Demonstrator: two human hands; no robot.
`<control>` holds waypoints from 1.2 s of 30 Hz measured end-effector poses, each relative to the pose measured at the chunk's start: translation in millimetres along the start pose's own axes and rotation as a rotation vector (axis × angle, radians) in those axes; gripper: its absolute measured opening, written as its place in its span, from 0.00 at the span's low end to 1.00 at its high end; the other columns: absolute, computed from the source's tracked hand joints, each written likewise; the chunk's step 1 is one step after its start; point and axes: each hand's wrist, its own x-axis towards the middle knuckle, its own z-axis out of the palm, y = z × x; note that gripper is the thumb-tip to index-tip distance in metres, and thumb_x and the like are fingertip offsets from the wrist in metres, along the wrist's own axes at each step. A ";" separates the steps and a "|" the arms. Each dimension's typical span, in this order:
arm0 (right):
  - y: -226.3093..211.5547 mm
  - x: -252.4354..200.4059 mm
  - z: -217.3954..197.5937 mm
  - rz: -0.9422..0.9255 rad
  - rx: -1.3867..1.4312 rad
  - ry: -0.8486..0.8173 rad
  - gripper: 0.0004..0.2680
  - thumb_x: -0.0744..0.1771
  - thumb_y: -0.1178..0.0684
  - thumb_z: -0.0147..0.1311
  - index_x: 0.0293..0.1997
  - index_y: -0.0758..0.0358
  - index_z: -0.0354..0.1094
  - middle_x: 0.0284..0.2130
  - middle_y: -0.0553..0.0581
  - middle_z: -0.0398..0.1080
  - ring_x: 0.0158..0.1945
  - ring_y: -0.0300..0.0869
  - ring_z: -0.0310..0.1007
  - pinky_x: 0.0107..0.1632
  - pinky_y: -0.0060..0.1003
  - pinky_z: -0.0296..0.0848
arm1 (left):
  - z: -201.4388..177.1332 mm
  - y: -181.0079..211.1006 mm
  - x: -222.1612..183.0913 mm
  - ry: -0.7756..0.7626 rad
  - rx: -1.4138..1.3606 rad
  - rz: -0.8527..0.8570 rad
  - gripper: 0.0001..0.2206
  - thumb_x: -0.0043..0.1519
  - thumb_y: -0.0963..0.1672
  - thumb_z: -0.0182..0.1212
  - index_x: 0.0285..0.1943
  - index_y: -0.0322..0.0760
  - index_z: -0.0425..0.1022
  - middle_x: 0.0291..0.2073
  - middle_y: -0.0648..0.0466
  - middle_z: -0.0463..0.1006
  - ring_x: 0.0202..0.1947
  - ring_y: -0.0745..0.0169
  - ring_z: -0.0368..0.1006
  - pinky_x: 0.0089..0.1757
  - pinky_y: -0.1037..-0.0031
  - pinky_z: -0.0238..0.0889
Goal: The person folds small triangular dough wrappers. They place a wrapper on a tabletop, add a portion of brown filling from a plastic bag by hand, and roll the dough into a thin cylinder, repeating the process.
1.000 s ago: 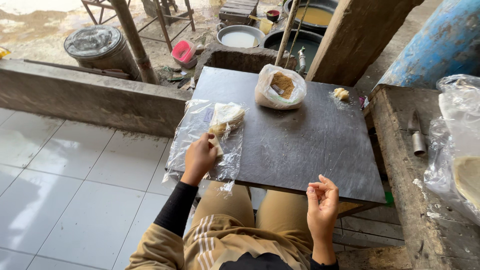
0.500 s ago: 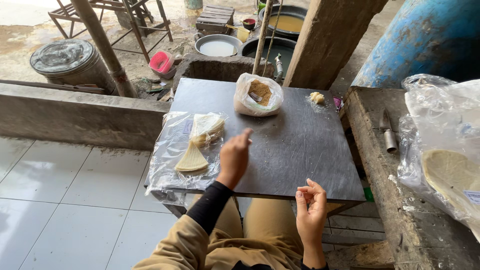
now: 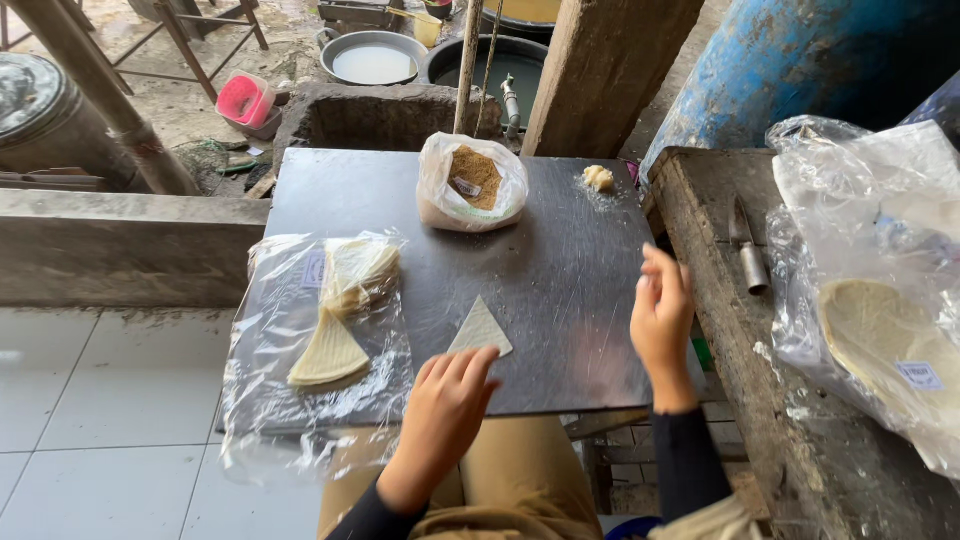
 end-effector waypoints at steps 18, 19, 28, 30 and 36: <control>142.2 174.3 146.1 -0.482 -0.929 -0.342 0.10 0.68 0.54 0.52 0.48 0.41 0.79 0.57 0.54 0.64 0.65 0.49 0.57 0.67 0.51 0.50 | 3.2 -62.9 -9.1 -0.044 0.023 0.010 0.19 0.62 0.41 0.60 0.63 0.37 0.71 0.46 0.50 0.80 0.54 0.52 0.73 0.57 0.57 0.58; 143.2 174.0 144.5 -0.500 -0.911 -0.334 0.08 0.69 0.54 0.53 0.47 0.44 0.78 0.57 0.53 0.64 0.65 0.48 0.57 0.68 0.50 0.51 | 4.6 -63.7 -7.7 -0.052 0.013 0.016 0.19 0.62 0.40 0.59 0.63 0.37 0.71 0.46 0.50 0.80 0.54 0.53 0.73 0.57 0.58 0.58; 61.1 134.3 111.8 0.307 0.323 -0.535 0.16 0.62 0.69 0.48 0.49 0.58 0.77 0.47 0.60 0.63 0.48 0.44 0.60 0.56 0.40 0.64 | 10.7 -74.0 -5.9 -0.117 -0.023 0.031 0.18 0.63 0.40 0.57 0.63 0.38 0.71 0.48 0.51 0.80 0.58 0.54 0.71 0.60 0.56 0.54; 22.8 93.5 96.3 0.557 0.691 -0.778 0.14 0.64 0.67 0.48 0.51 0.60 0.76 0.48 0.56 0.70 0.45 0.42 0.63 0.51 0.40 0.65 | 13.7 -74.2 -6.1 -0.133 -0.012 0.034 0.18 0.63 0.41 0.57 0.63 0.38 0.71 0.49 0.52 0.80 0.60 0.53 0.69 0.60 0.53 0.52; -50.4 18.0 100.4 -0.017 0.233 -0.987 0.19 0.61 0.68 0.44 0.52 0.57 0.77 0.60 0.58 0.64 0.66 0.48 0.57 0.68 0.42 0.55 | 16.7 -73.9 -7.4 -0.199 0.026 0.013 0.18 0.64 0.43 0.58 0.63 0.39 0.70 0.51 0.53 0.80 0.62 0.53 0.67 0.62 0.48 0.47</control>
